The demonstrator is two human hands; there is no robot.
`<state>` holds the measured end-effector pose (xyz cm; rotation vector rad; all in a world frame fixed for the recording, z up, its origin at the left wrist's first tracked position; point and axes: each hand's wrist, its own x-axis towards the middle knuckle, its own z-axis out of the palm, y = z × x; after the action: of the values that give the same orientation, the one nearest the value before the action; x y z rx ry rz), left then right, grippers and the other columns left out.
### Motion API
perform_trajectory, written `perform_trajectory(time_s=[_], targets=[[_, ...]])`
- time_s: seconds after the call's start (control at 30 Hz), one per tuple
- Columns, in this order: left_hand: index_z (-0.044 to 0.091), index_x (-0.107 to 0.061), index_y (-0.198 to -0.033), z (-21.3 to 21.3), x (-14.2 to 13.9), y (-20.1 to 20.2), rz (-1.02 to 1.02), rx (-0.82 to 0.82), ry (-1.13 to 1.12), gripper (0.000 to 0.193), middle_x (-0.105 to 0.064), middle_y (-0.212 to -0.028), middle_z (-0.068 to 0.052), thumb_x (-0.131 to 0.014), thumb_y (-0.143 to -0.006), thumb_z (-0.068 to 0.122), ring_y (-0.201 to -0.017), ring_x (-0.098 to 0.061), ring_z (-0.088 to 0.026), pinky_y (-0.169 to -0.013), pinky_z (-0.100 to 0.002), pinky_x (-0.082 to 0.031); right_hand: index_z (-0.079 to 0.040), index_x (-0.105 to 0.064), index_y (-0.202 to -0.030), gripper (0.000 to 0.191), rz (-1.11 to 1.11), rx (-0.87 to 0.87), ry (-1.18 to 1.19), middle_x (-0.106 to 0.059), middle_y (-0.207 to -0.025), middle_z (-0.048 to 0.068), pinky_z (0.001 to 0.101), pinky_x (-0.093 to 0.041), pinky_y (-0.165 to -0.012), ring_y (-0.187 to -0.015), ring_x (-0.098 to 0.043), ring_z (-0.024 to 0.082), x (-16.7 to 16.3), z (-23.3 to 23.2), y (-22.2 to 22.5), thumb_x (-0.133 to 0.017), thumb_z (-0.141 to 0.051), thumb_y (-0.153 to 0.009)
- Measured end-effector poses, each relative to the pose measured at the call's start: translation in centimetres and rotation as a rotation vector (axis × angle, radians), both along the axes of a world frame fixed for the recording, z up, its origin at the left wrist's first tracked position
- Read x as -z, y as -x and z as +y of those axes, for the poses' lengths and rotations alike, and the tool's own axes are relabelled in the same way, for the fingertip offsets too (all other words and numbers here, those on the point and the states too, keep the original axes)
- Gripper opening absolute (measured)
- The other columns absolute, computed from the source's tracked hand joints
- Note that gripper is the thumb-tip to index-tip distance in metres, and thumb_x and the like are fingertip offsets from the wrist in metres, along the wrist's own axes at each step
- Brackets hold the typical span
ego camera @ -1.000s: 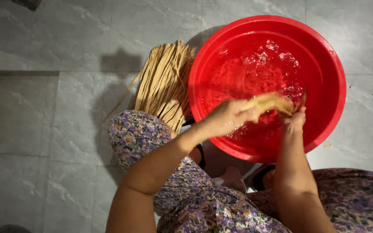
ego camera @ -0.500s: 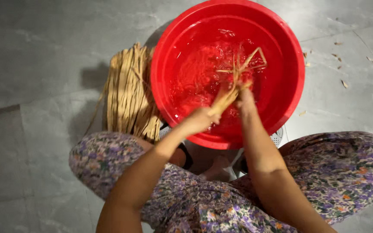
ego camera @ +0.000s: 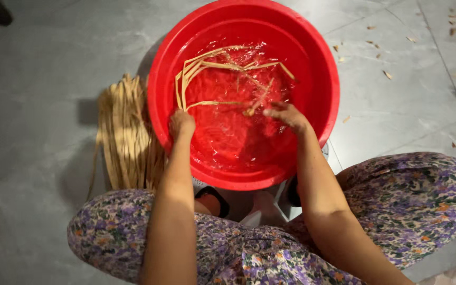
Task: The person sits on the floor and repeatedly washes long, thin sticks in a red basin of water. They rinse and agitate the sticks by hand, then place some on a nearby stool. The person briefly stands to reposition the stool before resuming washing.
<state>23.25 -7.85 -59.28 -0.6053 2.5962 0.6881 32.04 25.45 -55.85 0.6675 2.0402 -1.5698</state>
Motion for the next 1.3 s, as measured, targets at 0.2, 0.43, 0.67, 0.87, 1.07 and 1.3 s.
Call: perform_trajectory(time_s=[0.2, 0.43, 0.67, 0.87, 1.07, 1.3], targets=[[0.011, -0.038, -0.151, 5.1, 3.2, -3.3, -0.169, 0.290, 0.004, 0.053, -0.051, -0.149, -0.021, -0.050, -0.101, 0.023, -0.126, -0.059, -0.041, -0.102, -0.050, -0.050, -0.006, -0.057, -0.134, 0.048, 0.091, 0.048, -0.170, -0.081, -0.109, 0.011, 0.0375, -0.060, -0.073, -0.088, -0.078, 0.019, 1.7, -0.8, -0.7, -0.065, -0.008, -0.087], [0.008, -0.053, -0.127, 9.8, 2.6, -6.1, -0.459, 0.435, -0.362, 0.029, -0.064, -0.079, -0.017, -0.053, -0.097, 0.012, -0.056, -0.059, -0.025, -0.045, -0.040, -0.045, -0.011, -0.065, -0.136, 0.047, 0.214, -0.322, -0.330, -0.067, -0.129, 0.015, 0.0425, -0.050, -0.098, -0.112, -0.064, 0.028, 1.1, -7.9, -2.0, -0.071, -0.042, -0.100], [0.010, -0.059, -0.090, 12.1, -4.8, -3.5, -0.179, -0.155, -1.047, 0.041, -0.037, -0.058, 0.005, -0.051, -0.107, 0.046, -0.040, -0.029, -0.006, -0.033, -0.025, -0.023, -0.004, -0.040, -0.149, 0.087, 0.253, 0.078, -0.263, -0.051, -0.139, 0.028, 0.0499, -0.044, -0.103, -0.125, -0.055, 0.040, -8.0, -7.8, -0.1, -0.078, -0.049, -0.085], [0.012, -0.062, -0.100, 9.7, -8.0, -3.8, 0.000, -0.273, -1.186, 0.025, -0.045, -0.065, 0.005, -0.055, -0.105, 0.035, -0.045, -0.038, -0.006, -0.037, -0.025, -0.031, -0.011, -0.051, -0.151, 0.072, 0.519, -0.239, -0.254, -0.069, -0.141, 0.021, 0.0413, -0.053, -0.110, -0.128, -0.068, 0.033, -16.6, -5.2, 1.1, -0.066, -0.053, -0.095], [0.016, -0.051, -0.115, 9.8, -2.0, -9.1, -0.390, -0.075, -0.926, 0.021, -0.058, -0.084, -0.005, -0.063, -0.097, 0.020, -0.055, -0.052, -0.015, -0.040, -0.029, -0.038, -0.022, -0.035, -0.154, 0.081, 0.305, -0.510, -1.047, -0.030, -0.161, 0.016, 0.0538, -0.049, -0.095, -0.132, -0.050, 0.040, -23.0, -0.1, 0.6, -0.075, -0.035, -0.085], [0.012, -0.053, -0.111, 10.6, 2.3, -11.7, -0.420, -0.191, -0.865, 0.015, -0.063, -0.076, -0.007, -0.059, -0.099, 0.018, -0.050, -0.058, -0.017, -0.036, -0.031, -0.038, -0.014, -0.040, -0.153, 0.081, 0.298, -0.653, -0.912, -0.049, -0.145, 0.019, 0.0524, -0.050, -0.096, -0.120, -0.059, 0.038, -24.6, 4.2, -2.3, -0.075, -0.042, -0.086]])
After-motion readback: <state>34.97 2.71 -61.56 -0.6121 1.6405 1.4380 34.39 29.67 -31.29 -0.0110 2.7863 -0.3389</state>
